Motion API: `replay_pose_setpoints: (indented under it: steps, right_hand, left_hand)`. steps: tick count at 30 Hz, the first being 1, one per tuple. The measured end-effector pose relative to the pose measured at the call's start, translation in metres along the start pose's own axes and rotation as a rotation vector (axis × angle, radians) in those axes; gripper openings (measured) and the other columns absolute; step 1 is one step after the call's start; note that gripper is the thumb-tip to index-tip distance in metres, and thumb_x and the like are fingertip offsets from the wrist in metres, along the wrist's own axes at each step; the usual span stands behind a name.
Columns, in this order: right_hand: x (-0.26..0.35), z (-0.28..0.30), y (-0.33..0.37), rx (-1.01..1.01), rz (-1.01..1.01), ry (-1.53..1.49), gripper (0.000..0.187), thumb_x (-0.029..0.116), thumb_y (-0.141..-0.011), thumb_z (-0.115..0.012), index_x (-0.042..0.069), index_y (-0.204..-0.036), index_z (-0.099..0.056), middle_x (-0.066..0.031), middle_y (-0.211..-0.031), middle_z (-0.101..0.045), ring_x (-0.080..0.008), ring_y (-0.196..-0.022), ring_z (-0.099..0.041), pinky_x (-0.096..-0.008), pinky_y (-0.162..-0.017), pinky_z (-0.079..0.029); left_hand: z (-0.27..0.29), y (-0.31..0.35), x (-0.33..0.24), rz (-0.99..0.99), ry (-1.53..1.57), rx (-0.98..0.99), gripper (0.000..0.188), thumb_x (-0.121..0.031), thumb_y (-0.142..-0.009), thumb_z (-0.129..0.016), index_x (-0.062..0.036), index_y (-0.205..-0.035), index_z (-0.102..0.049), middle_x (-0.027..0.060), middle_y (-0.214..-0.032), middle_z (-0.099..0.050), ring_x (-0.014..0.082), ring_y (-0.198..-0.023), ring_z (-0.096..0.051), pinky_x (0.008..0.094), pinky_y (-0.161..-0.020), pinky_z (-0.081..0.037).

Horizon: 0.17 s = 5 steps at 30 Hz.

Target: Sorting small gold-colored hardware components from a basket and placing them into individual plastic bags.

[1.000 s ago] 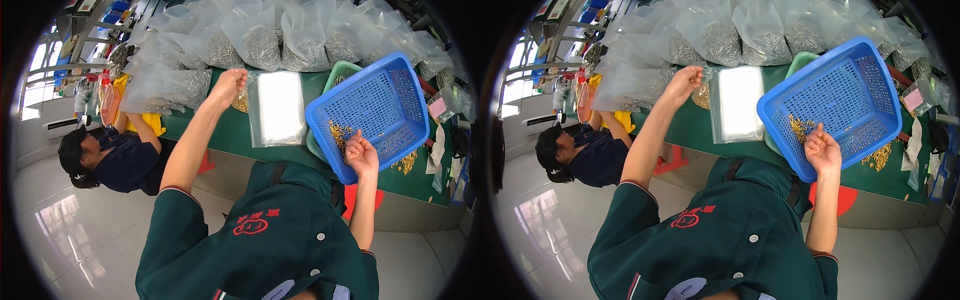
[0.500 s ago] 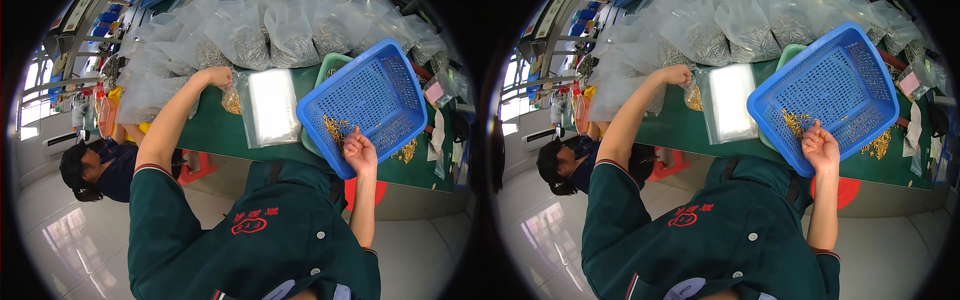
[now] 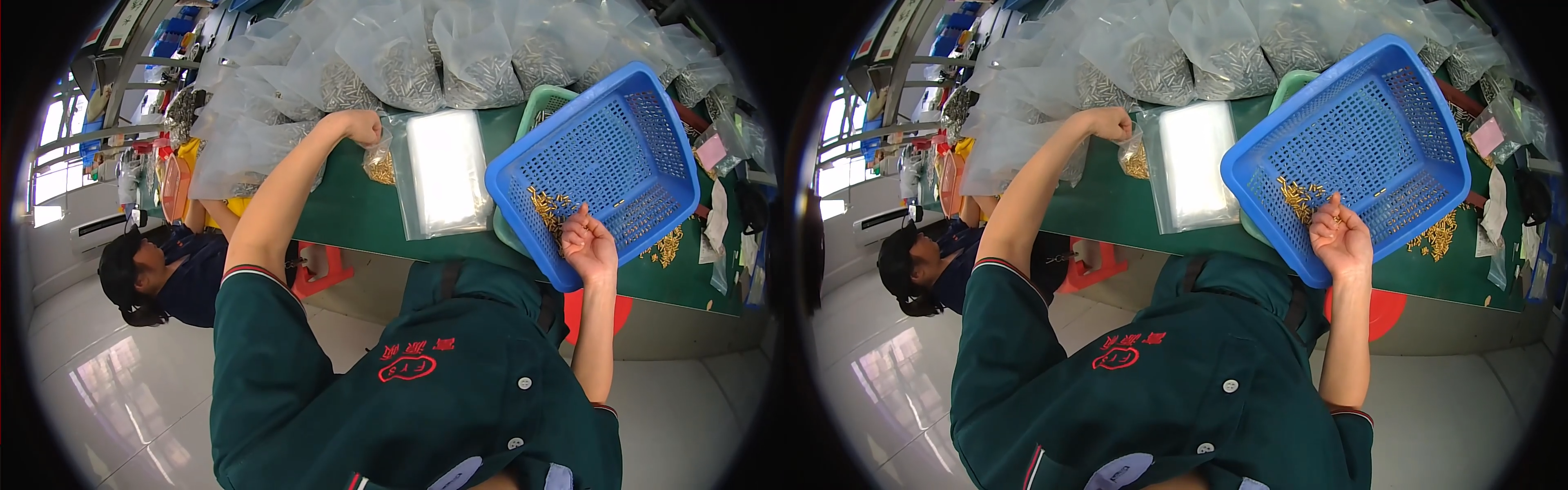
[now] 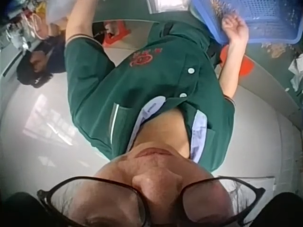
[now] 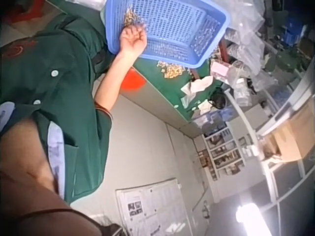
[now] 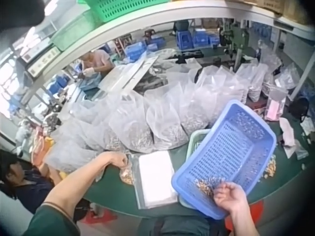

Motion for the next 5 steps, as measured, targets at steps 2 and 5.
replay_pose_setpoints:
  steps: [2,5]
  right_hand:
    - [-0.0006,0.0006,0.0001,0.001,-0.002,-0.004,0.020,0.005,-0.082,-0.037,0.001,-0.092,-0.053,-0.0036,-0.068,-0.042,-0.0115,-0.056,-0.036,-0.0213,-0.048,-0.030]
    - [0.0004,0.0030,-0.0008,0.014,-0.007,-0.009,0.020,0.005,-0.082,-0.037,0.001,-0.092,-0.053,-0.0037,-0.068,-0.043,-0.0115,-0.057,-0.036,-0.0214,-0.048,-0.030]
  left_hand:
    - [0.0061,0.0052,-0.0060,-0.160,0.023,-0.235,0.015,-0.009,-0.066,-0.052,-0.0026,-0.076,-0.061,0.0060,-0.065,-0.060,0.0125,-0.061,-0.054,0.0278,-0.059,-0.045]
    - [0.0068,0.0053,-0.0072,-0.150,0.023,-0.215,0.019,-0.009,-0.067,-0.052,-0.0036,-0.083,-0.061,0.0092,-0.074,-0.062,0.0160,-0.070,-0.057,0.0290,-0.065,-0.044]
Point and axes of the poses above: each hand's wrist, its own y-axis away from the middle knuckle, its own z-axis out of the back of the hand, x = y × z, the point moved 4 cm from there along -y, towards the middle knuckle
